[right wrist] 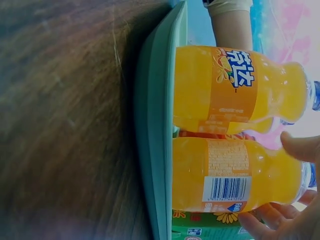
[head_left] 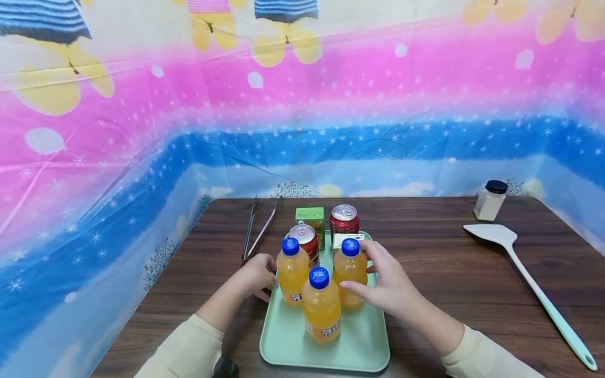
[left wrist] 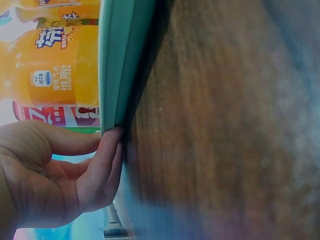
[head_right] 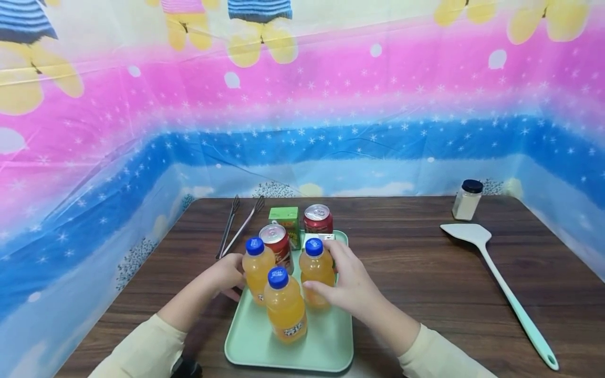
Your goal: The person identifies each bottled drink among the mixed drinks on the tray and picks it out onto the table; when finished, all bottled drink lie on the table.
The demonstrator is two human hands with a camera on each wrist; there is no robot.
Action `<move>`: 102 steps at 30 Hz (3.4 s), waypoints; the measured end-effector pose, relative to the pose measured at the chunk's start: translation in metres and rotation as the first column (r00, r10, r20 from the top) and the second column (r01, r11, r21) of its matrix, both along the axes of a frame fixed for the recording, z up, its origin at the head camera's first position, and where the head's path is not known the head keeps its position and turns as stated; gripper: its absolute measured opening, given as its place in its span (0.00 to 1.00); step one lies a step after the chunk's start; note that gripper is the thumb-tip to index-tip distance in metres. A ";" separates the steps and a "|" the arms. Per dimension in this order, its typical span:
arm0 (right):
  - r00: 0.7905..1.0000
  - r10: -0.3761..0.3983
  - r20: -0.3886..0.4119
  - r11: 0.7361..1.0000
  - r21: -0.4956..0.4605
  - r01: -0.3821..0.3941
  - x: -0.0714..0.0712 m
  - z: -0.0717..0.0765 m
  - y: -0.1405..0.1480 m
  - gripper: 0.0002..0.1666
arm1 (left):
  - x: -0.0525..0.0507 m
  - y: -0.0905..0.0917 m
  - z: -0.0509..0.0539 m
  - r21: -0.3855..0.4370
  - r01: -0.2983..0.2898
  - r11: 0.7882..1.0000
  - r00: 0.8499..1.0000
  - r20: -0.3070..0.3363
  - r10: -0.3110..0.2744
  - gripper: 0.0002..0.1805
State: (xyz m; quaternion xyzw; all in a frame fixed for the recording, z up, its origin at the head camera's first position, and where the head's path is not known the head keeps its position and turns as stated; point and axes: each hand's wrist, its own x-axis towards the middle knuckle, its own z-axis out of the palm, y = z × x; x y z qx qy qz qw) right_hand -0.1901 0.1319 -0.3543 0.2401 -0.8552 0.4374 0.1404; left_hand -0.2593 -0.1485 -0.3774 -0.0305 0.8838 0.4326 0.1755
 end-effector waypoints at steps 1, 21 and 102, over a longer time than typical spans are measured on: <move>1.000 -0.011 0.002 1.000 0.006 0.011 0.000 0.000 -0.001 0.41 | 0.000 0.000 0.001 0.002 -0.001 1.000 1.000 -0.001 0.001 0.16; 0.998 -0.068 -0.013 0.997 -0.026 0.067 -0.005 0.001 -0.006 0.38 | 0.000 0.001 0.001 -0.014 0.012 1.000 1.000 0.002 -0.012 0.15; 0.956 -0.286 -0.069 0.958 -0.037 0.284 -0.052 0.016 0.080 0.33 | 0.002 0.003 0.003 -0.034 0.000 0.999 1.000 -0.003 0.000 0.16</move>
